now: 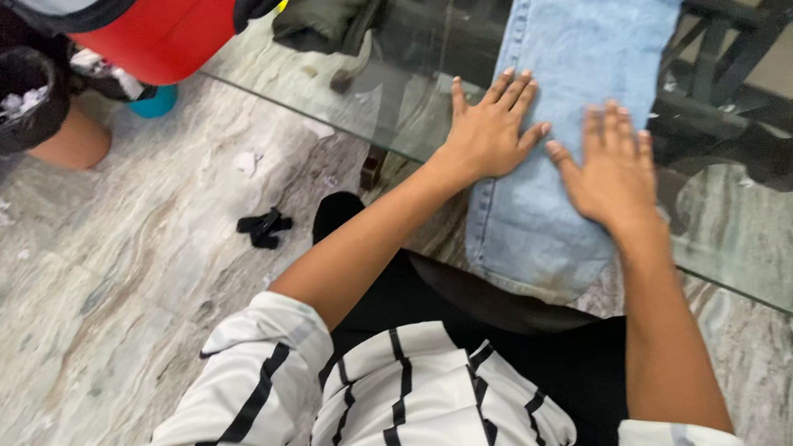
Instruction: The person folds a pair of light blue jeans on a glass table, smoothing and aligning the fabric, then folds them into a compact bundle and places them into an open red suitcase. The person then picks up a pair of dark blue shorts and begins to smooth and fold them on the same table.
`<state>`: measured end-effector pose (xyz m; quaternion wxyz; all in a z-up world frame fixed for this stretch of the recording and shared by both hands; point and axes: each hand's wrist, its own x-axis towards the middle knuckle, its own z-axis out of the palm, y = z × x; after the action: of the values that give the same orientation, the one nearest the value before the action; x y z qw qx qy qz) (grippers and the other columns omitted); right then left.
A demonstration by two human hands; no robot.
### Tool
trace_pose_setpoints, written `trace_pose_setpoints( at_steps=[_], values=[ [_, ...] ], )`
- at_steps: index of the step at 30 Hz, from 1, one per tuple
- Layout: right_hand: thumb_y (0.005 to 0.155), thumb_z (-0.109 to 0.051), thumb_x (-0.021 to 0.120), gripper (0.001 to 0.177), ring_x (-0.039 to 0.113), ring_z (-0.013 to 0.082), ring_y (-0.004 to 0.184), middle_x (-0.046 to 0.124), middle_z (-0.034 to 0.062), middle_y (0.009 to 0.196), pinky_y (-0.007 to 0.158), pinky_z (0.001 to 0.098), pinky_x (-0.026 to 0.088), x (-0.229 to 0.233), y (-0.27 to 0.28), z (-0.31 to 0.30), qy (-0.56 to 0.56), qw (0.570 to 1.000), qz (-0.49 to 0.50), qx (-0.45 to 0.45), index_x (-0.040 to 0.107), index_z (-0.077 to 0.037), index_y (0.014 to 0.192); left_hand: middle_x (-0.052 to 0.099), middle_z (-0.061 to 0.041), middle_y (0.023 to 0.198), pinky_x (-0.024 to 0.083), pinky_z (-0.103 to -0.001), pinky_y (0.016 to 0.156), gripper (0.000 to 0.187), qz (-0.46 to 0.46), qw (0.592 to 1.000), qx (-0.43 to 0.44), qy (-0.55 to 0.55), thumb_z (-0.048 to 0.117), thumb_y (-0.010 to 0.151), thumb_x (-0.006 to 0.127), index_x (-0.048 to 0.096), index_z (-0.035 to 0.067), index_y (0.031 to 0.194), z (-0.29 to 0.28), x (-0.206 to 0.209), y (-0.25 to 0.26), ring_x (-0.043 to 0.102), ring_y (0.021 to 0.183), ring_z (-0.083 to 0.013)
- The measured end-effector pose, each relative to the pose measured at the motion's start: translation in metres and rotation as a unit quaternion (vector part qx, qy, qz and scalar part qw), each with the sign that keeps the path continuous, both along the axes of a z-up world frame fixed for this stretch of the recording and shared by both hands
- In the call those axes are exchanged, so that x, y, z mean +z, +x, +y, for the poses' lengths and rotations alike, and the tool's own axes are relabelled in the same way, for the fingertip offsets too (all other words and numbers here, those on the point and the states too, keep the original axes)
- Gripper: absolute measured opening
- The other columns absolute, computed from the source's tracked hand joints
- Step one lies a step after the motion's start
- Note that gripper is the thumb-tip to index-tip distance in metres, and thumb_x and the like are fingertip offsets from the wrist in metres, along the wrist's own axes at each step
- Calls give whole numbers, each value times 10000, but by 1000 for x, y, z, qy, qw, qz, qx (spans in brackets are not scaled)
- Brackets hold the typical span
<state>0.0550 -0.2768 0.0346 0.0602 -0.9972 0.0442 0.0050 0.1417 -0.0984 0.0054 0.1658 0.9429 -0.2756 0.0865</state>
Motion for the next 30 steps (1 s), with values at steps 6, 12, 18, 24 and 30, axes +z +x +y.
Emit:
trace_pose_setpoints(
  at_steps=[6,12,18,24,30],
  values=[
    [991,-747,291,992,153,324,1544,208,245,1659,1236,497,45,16,-4,-14,-51,997,36,-49,253,55,1573,443,-59,1573,157,-809,1098,613,47,998,-7,49,422,941,591,492,98,1452,15,30,10,430,1443,-248],
    [1082,-467,460,570,360,340,1570,510,183,1594,1309,557,176,24,48,-20,-171,984,-36,14,598,-4,1384,643,3,1468,319,-680,1240,341,-63,998,-14,-23,156,1014,613,631,166,1353,-18,30,64,484,1553,-249],
    [1046,-486,372,693,250,345,1517,333,205,1634,1209,539,143,5,125,-25,64,973,-116,187,375,-27,1565,385,-66,1589,160,-871,1030,576,-58,998,-6,-16,372,976,498,446,78,1469,-32,5,90,310,1482,-290],
    [1080,-600,416,788,336,380,1474,350,279,1603,1181,472,256,20,119,-39,-29,993,-83,76,385,51,1522,443,-122,1543,189,-847,1007,623,-71,997,-3,17,425,944,514,485,53,1442,-19,12,86,393,1415,-354],
    [1160,-520,451,575,606,326,1319,692,186,1436,1198,396,407,45,157,-45,-125,992,6,16,699,-48,1372,681,-30,1347,263,-740,1218,251,-53,996,-16,72,194,1056,522,672,190,1257,-41,36,132,570,1423,-263]
  ],
)
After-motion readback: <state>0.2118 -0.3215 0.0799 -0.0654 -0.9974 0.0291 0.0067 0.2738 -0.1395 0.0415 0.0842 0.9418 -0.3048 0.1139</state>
